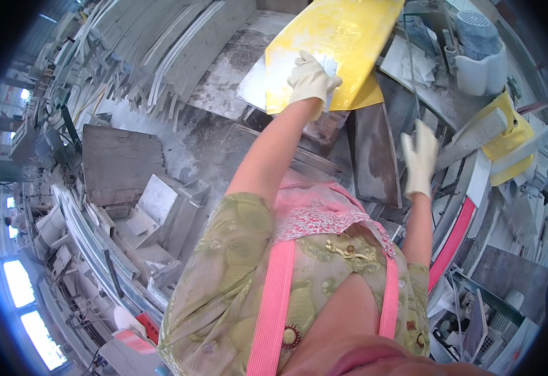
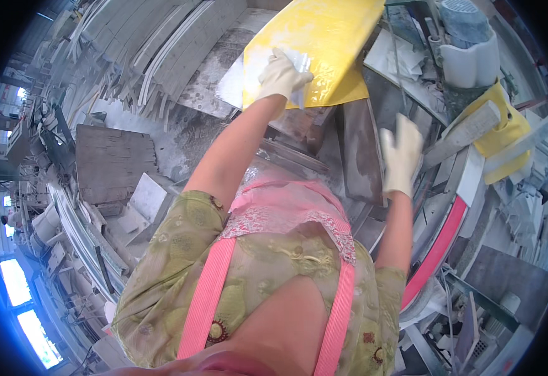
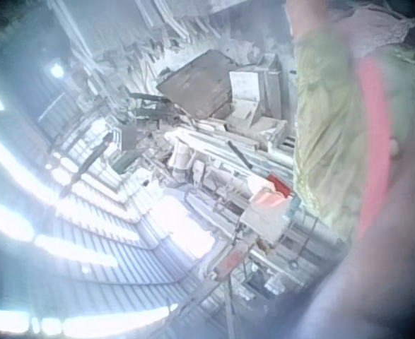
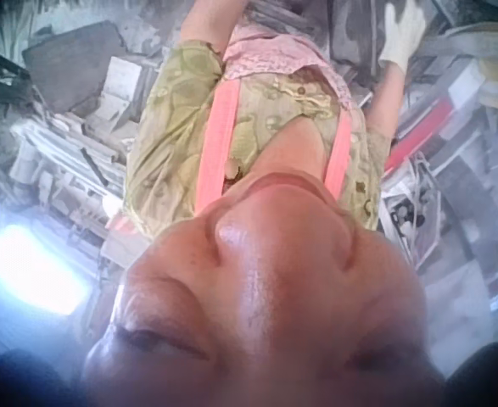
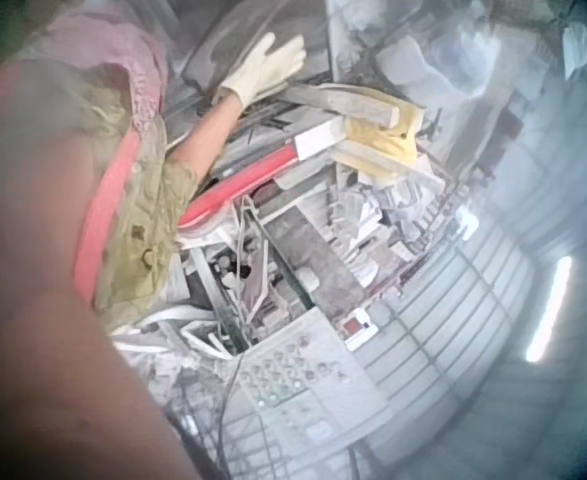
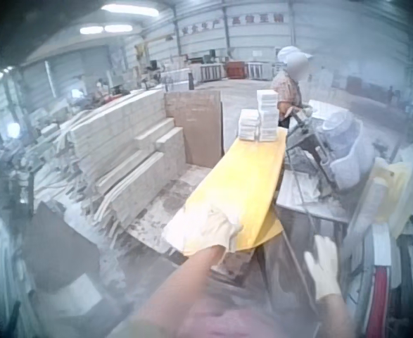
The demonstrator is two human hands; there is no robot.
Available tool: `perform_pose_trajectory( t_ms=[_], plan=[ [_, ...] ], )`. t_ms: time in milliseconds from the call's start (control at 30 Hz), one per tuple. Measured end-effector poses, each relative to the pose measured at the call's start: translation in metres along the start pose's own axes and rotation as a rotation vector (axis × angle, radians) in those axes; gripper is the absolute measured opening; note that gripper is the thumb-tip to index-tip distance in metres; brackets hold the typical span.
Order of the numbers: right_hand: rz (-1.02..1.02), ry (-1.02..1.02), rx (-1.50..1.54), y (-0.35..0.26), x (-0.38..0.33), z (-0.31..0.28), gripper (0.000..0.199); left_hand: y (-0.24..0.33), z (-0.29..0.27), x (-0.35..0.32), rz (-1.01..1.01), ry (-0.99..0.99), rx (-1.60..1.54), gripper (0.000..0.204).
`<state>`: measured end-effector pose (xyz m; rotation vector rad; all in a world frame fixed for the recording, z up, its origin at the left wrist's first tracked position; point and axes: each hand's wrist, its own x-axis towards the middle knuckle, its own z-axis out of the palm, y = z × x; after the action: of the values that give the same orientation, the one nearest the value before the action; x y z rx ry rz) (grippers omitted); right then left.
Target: The person repeatedly wipes a yellow surface and surrounding areas with a white cloth. They also handle small white rectangular items, moving them around the workspace.
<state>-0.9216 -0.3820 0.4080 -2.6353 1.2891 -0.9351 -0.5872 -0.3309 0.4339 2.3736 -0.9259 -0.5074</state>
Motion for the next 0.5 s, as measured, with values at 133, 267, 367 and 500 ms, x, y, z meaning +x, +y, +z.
perform_pose_trajectory(
  t_ms=[133,267,367,500],
  plan=[
    [0.443,0.081,-0.161,0.155,-0.065,-0.066,0.061,0.028,0.005,-0.004,-0.170,0.147,0.306,0.106],
    [0.706,0.020,-0.287,0.270,-0.105,-0.094,0.070,0.033,0.005,-0.015,-0.180,0.195,0.222,0.090],
    [0.799,0.033,-0.265,0.315,-0.110,-0.079,0.074,0.033,0.009,-0.023,-0.125,0.281,0.153,0.082],
    [0.736,-0.166,-0.718,0.323,-0.106,-0.058,0.079,0.035,0.010,-0.039,-0.101,0.295,0.071,0.071]
  ],
)
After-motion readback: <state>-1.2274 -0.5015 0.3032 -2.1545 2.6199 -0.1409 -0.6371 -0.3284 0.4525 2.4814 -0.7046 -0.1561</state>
